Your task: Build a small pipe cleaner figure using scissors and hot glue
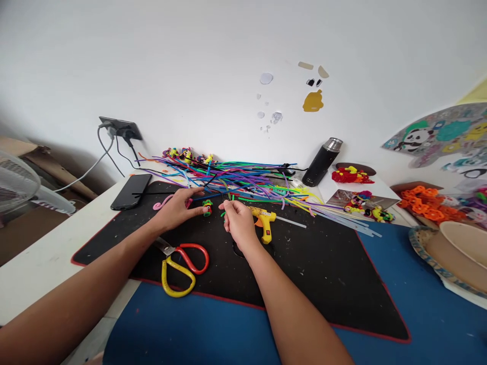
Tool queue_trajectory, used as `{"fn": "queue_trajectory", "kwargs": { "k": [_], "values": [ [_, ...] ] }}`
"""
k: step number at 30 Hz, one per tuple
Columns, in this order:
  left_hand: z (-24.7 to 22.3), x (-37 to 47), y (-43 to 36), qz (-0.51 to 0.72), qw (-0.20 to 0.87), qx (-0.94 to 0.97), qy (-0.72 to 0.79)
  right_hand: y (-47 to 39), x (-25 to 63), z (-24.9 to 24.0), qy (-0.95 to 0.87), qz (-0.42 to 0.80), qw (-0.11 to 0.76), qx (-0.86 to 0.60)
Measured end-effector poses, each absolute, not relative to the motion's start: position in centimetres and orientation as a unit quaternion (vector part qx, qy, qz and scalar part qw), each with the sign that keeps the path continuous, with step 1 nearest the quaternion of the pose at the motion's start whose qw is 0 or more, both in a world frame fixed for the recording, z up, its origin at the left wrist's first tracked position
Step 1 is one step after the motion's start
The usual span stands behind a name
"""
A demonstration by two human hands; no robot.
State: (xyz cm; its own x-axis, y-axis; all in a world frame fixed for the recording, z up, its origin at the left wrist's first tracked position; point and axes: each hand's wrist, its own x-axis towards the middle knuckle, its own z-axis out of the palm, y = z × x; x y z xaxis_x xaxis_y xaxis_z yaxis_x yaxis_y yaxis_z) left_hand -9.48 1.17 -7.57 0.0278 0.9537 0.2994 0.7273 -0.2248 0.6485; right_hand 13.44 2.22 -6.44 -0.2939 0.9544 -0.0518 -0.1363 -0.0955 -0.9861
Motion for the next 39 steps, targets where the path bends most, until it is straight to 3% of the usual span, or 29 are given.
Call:
{"fn": "queue_trajectory", "kwargs": {
  "k": [7,23,39],
  "values": [
    [-8.7,-9.3,1.3,0.261,0.097,0.756,0.592,2.1,13.4,-6.7,-0.544,0.604,0.416,-0.408],
    [-7.0,-7.3,-0.3,0.261,-0.026,0.783,0.564,2.3,13.5,-7.6,-0.580,0.572,0.406,-0.415],
    [-9.1,-7.6,0.6,0.245,0.027,0.759,0.602,2.1,13.2,-7.2,-0.598,0.564,0.388,-0.417]
  ]
}}
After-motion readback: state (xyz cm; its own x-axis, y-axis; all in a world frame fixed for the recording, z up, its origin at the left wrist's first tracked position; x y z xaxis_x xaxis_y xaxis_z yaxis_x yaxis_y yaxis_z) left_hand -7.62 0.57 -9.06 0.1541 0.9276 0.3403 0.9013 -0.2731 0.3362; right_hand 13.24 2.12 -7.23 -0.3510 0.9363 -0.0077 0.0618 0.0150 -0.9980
